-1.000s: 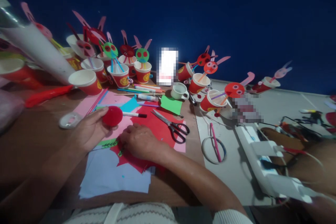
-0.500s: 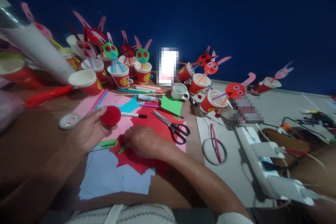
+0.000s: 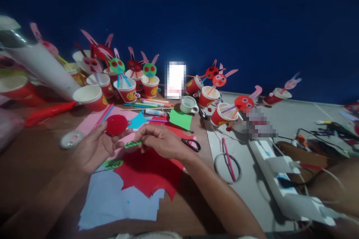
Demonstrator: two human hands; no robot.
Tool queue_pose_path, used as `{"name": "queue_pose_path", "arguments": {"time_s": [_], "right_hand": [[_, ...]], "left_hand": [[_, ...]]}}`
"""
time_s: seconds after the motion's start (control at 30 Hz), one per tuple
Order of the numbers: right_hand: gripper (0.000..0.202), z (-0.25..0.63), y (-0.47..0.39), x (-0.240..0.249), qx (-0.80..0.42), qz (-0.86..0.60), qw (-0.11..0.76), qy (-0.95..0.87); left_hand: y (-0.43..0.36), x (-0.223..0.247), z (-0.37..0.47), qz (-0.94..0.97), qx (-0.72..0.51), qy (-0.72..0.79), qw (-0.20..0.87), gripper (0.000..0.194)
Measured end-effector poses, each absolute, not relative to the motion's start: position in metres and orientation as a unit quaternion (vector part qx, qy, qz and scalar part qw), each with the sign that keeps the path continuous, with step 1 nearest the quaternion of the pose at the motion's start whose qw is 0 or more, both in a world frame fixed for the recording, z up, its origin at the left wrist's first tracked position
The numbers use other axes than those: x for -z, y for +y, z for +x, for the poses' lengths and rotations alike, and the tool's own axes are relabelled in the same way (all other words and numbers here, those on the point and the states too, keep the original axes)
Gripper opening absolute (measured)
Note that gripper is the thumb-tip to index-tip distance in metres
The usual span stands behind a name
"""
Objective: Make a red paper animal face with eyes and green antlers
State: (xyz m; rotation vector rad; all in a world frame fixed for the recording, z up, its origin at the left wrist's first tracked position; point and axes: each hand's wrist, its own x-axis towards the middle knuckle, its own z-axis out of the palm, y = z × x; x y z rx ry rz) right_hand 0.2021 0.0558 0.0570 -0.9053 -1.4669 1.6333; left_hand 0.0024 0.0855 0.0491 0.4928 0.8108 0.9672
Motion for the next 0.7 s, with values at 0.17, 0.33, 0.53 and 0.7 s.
{"name": "queue_pose_path", "arguments": {"time_s": [0.17,0.33,0.53,0.7], "right_hand": [[0.016,0.197,0.057,-0.054,-0.62,-0.403,0.39,-0.55],[0.018,0.186,0.054,-0.048,-0.587,-0.441,0.414,-0.538],[0.03,0.171,0.046,-0.043,-0.6,-0.435,0.449,-0.499],[0.029,0.165,0.043,-0.045,-0.609,-0.427,0.462,-0.483]], "left_hand": [[0.077,-0.043,0.007,0.34,-0.501,0.39,0.694,0.022],[0.065,-0.045,0.007,0.545,-0.488,0.484,0.479,0.029],[0.064,-0.035,0.006,0.784,-0.458,0.382,0.174,0.038],[0.065,-0.028,0.006,0.826,-0.426,0.362,0.076,0.045]]}}
